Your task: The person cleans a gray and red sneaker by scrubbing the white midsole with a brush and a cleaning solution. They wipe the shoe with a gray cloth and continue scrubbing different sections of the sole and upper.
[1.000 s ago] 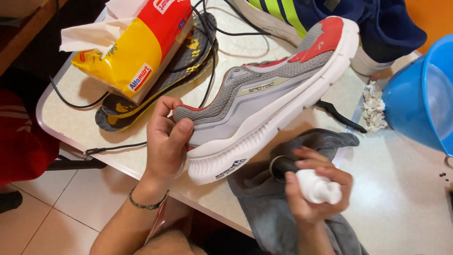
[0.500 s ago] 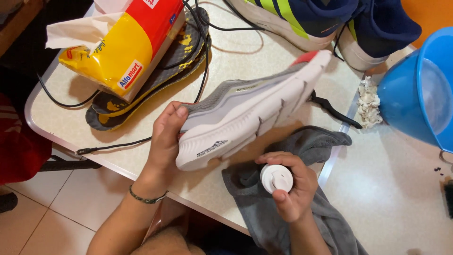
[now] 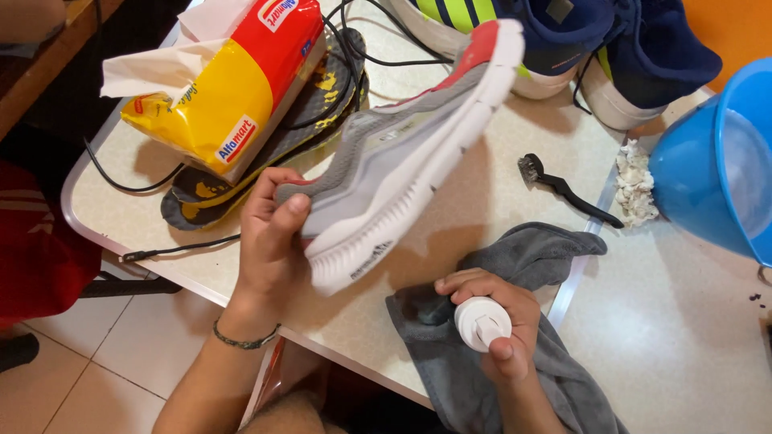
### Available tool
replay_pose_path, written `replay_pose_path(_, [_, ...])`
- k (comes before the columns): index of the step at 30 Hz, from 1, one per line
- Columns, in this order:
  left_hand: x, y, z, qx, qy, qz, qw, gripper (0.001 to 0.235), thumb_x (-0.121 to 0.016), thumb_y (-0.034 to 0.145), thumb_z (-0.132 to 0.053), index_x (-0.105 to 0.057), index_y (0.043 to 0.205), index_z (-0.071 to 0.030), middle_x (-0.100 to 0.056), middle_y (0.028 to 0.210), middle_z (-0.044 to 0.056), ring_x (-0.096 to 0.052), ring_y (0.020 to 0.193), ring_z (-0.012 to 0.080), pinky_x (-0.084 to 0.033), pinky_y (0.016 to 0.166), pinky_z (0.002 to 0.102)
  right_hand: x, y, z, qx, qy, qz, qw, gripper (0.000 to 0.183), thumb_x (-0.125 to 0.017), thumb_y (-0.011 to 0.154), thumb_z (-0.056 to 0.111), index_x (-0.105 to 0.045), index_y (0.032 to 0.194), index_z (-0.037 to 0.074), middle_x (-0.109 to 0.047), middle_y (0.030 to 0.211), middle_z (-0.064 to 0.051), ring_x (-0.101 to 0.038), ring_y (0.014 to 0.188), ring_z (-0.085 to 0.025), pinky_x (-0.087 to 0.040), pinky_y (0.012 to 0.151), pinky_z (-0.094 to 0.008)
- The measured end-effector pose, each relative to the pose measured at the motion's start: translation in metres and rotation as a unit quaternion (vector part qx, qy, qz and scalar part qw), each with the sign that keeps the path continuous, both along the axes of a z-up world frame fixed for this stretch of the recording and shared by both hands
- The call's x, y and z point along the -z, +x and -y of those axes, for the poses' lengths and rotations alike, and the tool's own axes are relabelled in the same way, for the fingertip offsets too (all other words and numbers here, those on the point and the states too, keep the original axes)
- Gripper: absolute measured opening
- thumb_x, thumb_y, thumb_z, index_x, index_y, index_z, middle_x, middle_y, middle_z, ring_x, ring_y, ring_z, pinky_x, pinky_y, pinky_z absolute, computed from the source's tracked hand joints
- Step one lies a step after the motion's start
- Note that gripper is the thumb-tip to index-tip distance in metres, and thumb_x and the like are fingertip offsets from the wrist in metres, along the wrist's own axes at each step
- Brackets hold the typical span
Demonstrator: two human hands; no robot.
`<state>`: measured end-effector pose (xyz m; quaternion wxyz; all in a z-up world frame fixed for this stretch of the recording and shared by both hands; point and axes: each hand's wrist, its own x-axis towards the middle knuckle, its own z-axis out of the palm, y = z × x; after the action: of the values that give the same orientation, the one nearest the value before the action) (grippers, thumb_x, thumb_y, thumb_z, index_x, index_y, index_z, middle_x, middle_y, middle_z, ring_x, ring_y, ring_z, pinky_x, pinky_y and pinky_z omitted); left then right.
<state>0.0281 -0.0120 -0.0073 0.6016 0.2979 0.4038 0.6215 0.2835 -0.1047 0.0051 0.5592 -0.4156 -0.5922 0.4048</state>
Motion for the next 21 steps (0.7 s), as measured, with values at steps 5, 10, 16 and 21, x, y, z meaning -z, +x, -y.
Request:
replay_pose_path(5, [-0.013, 0.031, 0.008, 0.04, -0.022, -0.004, 0.999, 0.03, -0.064, 0.09, -0.037, -0.06, 0.105, -0.011, -0.058, 0.082, 0.0, -0.051, 0.071, 0.0095, -0.038, 0.065, 0.024, -0.015, -0.005, -0.001, -0.004, 0.036, 0.043, 0.998, 0.072, -0.051, 0.098, 0.07, -0.065, 0.086, 0.001, -0.068, 0.077, -0.014, -0.067, 0.067, -0.027, -0.055, 0.064, -0.034])
replay_pose_path(10, [-0.005, 0.046, 0.018, 0.098, -0.074, 0.005, 0.992, 0.031, -0.057, 0.093, -0.041, -0.047, 0.083, -0.014, -0.047, 0.072, -0.004, -0.041, 0.063, 0.0069, -0.032, 0.061, 0.024, -0.028, -0.021, -0.003, 0.001, 0.107, 0.132, 0.985, 0.061, -0.049, 0.094, 0.06, -0.065, 0.082, 0.003, -0.068, 0.075, -0.01, -0.069, 0.063, -0.026, -0.057, 0.062, -0.034])
replay_pose_path(16, [0.013, 0.039, 0.03, 0.03, 0.091, -0.17, 0.981, 0.057, -0.065, 0.089, -0.06, -0.057, 0.106, -0.007, -0.034, 0.054, -0.008, -0.038, 0.046, 0.0033, -0.033, 0.045, 0.022, -0.031, -0.026, -0.001, 0.005, 0.125, 0.196, 0.973, 0.073, -0.043, 0.095, 0.071, -0.061, 0.076, 0.003, -0.065, 0.067, -0.009, -0.067, 0.056, -0.025, -0.052, 0.058, -0.034])
replay_pose_path(21, [0.01, 0.042, 0.031, -0.057, 0.211, -0.2, 0.955, 0.045, -0.067, 0.094, -0.048, -0.052, 0.099, -0.006, -0.062, 0.105, 0.013, -0.06, 0.094, 0.0209, -0.05, 0.084, 0.032, -0.033, -0.03, -0.002, 0.03, 0.12, 0.196, 0.973, 0.063, -0.048, 0.093, 0.063, -0.062, 0.077, 0.004, -0.066, 0.068, -0.009, -0.069, 0.058, -0.024, -0.054, 0.058, -0.033])
